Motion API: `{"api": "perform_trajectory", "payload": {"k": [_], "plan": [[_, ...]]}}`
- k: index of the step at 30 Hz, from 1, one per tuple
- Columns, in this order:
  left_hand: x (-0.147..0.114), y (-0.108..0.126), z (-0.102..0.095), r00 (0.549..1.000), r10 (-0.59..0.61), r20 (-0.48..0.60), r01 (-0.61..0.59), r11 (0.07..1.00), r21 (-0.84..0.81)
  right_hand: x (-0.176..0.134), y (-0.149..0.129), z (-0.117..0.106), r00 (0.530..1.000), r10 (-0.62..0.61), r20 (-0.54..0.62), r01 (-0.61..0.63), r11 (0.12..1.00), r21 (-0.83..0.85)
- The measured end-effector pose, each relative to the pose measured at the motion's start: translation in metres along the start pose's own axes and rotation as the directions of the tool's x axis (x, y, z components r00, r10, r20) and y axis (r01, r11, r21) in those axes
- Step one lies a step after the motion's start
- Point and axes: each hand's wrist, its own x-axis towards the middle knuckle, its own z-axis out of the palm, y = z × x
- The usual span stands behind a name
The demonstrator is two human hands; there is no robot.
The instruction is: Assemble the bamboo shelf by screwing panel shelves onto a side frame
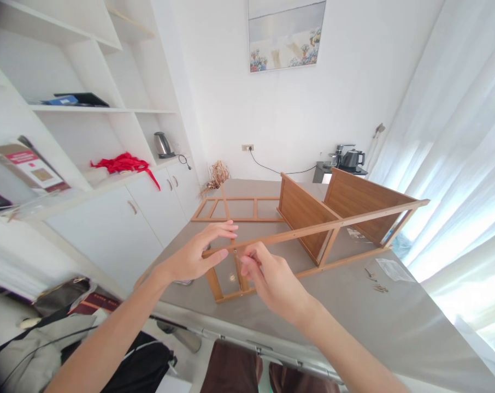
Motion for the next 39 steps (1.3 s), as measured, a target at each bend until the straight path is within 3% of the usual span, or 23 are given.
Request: {"api": "perform_trajectory", "payload": {"k": [14, 39], "plan": [[0.002, -0.003, -0.002, 0.998, 0.06, -0.002, -0.059, 0.998, 0.026, 0.018, -0.001, 0.016, 0.994, 0.112, 0.005, -0.111, 0.969, 0.221], [-0.002, -0.004, -0.003, 0.997, 0.074, -0.015, -0.074, 0.997, 0.006, 0.017, -0.007, 0.018, 0.986, 0.168, -0.01, -0.165, 0.976, 0.143]]}}
